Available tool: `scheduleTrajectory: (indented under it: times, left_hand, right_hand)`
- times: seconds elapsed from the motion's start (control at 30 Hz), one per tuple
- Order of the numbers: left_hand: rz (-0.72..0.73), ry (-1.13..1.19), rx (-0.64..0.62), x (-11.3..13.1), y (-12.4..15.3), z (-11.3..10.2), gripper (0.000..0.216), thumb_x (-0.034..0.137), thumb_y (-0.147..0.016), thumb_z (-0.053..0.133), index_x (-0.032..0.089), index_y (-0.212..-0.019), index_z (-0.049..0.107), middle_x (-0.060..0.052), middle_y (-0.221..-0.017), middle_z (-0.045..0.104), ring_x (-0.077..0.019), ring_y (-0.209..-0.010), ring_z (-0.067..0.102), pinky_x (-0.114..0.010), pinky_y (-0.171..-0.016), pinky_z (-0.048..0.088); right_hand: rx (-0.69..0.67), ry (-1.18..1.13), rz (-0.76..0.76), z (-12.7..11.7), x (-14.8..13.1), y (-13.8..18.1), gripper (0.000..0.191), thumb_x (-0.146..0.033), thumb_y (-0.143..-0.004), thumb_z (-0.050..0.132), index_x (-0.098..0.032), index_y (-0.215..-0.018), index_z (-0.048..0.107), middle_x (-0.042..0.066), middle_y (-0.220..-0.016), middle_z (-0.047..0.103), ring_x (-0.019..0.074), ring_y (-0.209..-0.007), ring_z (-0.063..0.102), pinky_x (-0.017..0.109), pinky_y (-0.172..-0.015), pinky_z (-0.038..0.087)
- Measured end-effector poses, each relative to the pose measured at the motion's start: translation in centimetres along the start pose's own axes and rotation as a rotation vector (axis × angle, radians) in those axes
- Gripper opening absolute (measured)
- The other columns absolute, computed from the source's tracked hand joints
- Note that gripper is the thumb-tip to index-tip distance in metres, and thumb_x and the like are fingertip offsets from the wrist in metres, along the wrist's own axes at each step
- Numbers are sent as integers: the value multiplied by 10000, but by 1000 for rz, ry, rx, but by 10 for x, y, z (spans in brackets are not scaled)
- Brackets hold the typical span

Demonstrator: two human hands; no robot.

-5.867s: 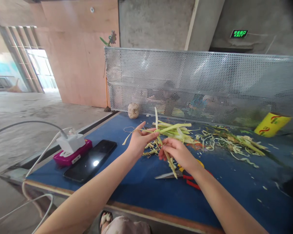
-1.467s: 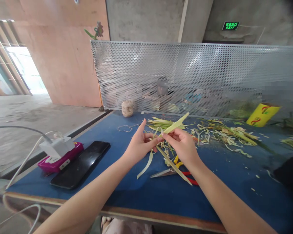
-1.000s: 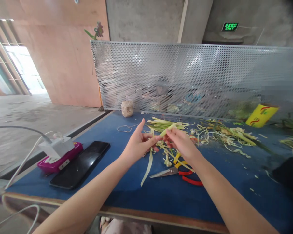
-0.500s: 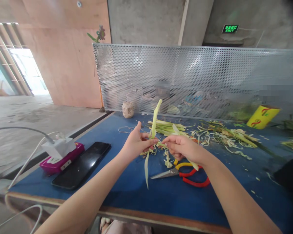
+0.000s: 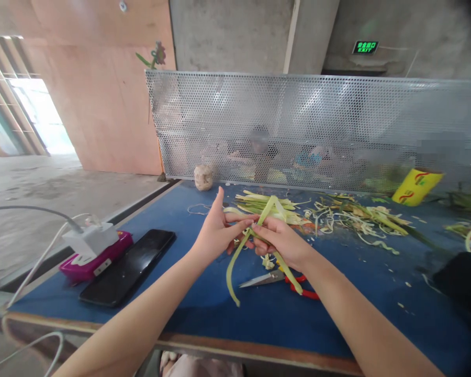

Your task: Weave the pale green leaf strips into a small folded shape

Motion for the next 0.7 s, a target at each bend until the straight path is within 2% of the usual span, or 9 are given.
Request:
scheduleTrajectory:
  times: [0.1,0.17,0.33,0.43,0.47,0.6,0.7]
  left_hand:
    - [78,-15,27,2,1,0,1021,157,-722,618,303,-1349,-174,-104,-953,672,-100,-399,582,-171,-323,415]
    - [105,-9,48,3,0,-1,1019,152,-724,617,314,-1348,-172,-86,-910,681,-102,-392,581,-199,-366,458]
    - [-30,18,31,3,-3,-3,1128,162,-679,664,290,-1316,-258,-114,-932,660,-171,-531,639,-187,-337,432]
    - [-37,44,17,3,-4,-4,1227,99,-593,719,281,-1318,-254,-126,-1010,629,-167,-602,644,-216,-411,476]
    - [-36,48,24,2,-4,-5,1234,82,-577,724,259,-1327,-239,-115,-975,641,-162,-607,641,-227,-441,488]
    - [-78,9,17,0,-3,-6,1146,74,-608,700,106,-1352,-172,-15,-614,655,-141,-551,615,-256,-526,498]
    - [-102,5,-9,1,-2,-4,1119,82,-627,688,78,-1349,-166,18,-534,633,-131,-514,601,-262,-545,488]
  right_hand:
    - [13,-34,29,1,3,-1,230,-390,-772,556,-167,-812,515,-89,-437,371,44,-406,292,209,-434,246]
    - [41,33,15,0,4,-1,254,-408,-759,565,-160,-783,521,-81,-448,394,43,-410,309,208,-435,253]
    - [162,159,-31,-4,4,-3,318,-475,-725,565,-165,-732,494,-68,-481,432,50,-423,356,205,-424,272]
    - [217,132,-59,-5,0,-2,345,-475,-672,613,-169,-781,496,-74,-505,435,49,-423,352,207,-422,288]
    - [239,135,-67,-6,-2,-2,354,-464,-653,633,-170,-793,496,-71,-523,446,50,-432,362,210,-428,300]
    - [306,185,-101,-8,-3,-1,310,-419,-669,631,-174,-791,485,-62,-546,456,63,-459,388,225,-451,321]
    - [297,188,-126,-10,-2,-2,261,-408,-716,588,-175,-769,485,-72,-511,416,63,-437,360,231,-434,293]
Point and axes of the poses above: each hand's wrist, its own y-axis away from the middle knuckle, its own z-axis out of the palm, x = y × z, the point moved 1 cm from there along -y, towards the middle knuckle
